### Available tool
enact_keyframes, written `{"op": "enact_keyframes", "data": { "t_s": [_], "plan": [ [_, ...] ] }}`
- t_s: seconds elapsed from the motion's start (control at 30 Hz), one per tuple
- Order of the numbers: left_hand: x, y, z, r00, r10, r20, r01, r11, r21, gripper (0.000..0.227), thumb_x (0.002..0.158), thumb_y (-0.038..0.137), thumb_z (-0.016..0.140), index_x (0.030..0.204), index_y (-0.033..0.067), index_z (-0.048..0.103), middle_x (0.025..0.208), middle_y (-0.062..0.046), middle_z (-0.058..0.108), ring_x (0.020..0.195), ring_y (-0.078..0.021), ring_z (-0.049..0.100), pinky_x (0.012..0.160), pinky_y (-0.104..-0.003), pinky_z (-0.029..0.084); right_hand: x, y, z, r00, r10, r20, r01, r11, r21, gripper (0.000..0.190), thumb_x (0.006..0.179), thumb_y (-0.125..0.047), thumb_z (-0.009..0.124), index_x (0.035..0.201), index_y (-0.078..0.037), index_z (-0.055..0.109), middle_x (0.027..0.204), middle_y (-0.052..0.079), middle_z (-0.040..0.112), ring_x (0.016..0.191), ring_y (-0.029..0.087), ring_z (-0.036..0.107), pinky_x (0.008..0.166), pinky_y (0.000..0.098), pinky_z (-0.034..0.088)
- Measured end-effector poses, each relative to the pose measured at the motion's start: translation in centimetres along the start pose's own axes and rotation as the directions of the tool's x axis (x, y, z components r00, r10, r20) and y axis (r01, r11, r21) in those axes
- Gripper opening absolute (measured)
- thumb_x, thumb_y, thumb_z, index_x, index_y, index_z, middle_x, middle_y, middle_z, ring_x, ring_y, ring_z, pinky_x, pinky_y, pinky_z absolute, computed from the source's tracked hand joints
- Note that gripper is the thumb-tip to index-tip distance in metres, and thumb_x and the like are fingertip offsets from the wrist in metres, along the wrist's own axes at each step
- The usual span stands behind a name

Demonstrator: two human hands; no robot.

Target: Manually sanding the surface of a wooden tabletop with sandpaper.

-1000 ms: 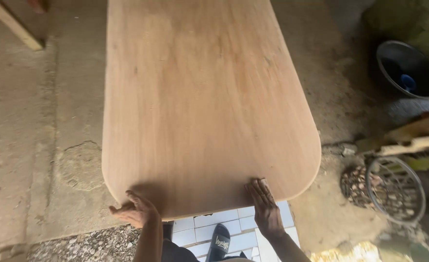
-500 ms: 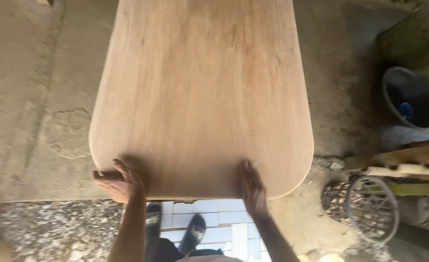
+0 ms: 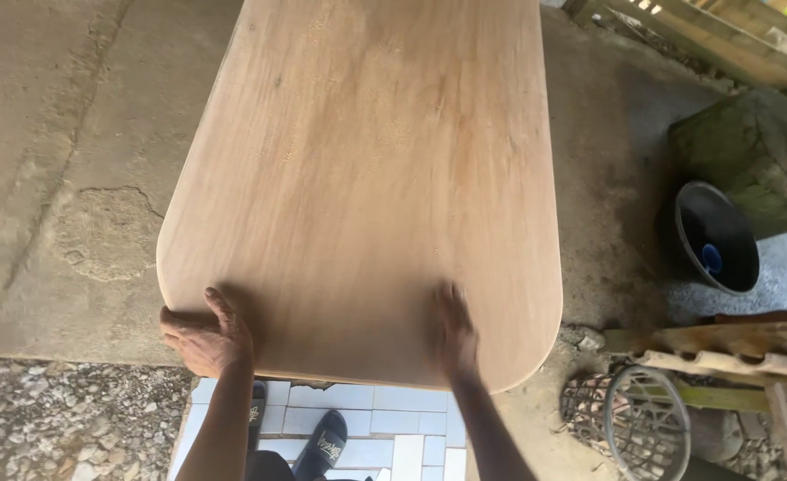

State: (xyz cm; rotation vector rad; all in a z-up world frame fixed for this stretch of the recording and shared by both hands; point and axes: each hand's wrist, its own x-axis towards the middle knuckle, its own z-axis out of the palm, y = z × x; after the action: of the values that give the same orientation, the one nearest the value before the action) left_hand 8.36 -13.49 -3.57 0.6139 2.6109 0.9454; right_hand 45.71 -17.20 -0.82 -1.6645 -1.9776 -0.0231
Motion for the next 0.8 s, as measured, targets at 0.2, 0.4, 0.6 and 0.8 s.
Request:
{"op": "enact_keyframes", "data": {
  "t_s": [0.2,0.4,0.6,0.8],
  "plan": [
    [-0.8,1.6,-2.0,0.999,-0.048,0.02,0.048,0.999,0.004,0.091,0.097,0.073,0.058,0.151,0.0029,0.037,0.131,-0.029,0.052,0.105,-0.0474,0.065,0.082,-0.059,0.054,-6.1,-2.1,-1.9,0.999,-0.04,0.037,0.043,0.996,-0.083,0.04,0.1,0.005,0.051,0.136,-0.006,0.062,0.146,0.016,0.059,0.143,0.034,0.051,0.118,0.0497,0.046],
    [-0.4,1.4,-1.7,1.0,-0.027,0.014,0.027,1.0,-0.009,0.089,0.096,0.069,0.061,0.151,0.0034,0.038,0.133,-0.028,0.053,0.107,-0.0471,0.065,0.084,-0.059,0.054,8.3,2.7,2.0,0.991,0.089,0.103,-0.09,0.996,-0.001,0.037,0.104,-0.008,0.046,0.136,-0.002,0.062,0.147,0.019,0.058,0.142,0.034,0.052,0.117,0.0448,0.047],
    [-0.8,1.1,-1.4,1.0,-0.012,0.027,0.013,0.998,-0.069,0.085,0.097,0.064,0.064,0.152,0.0045,0.038,0.133,-0.026,0.053,0.107,-0.0476,0.065,0.087,-0.059,0.054,0.6,1.5,1.2,0.958,0.275,0.08,-0.28,0.84,0.465,0.047,0.101,0.002,0.04,0.144,-0.002,0.059,0.152,0.022,0.055,0.145,0.038,0.047,0.119,0.0465,0.042],
    [-1.2,2.2,-2.8,0.995,-0.088,0.051,0.09,0.996,-0.025,0.086,0.094,0.063,0.065,0.152,0.0052,0.037,0.134,-0.026,0.052,0.106,-0.0472,0.066,0.085,-0.058,0.054,-8.2,-2.0,-2.1,0.994,0.039,0.106,-0.025,0.992,-0.127,0.043,0.099,0.003,0.052,0.138,-0.01,0.062,0.151,0.012,0.054,0.144,0.033,0.05,0.117,0.0481,0.047]
  ]
}}
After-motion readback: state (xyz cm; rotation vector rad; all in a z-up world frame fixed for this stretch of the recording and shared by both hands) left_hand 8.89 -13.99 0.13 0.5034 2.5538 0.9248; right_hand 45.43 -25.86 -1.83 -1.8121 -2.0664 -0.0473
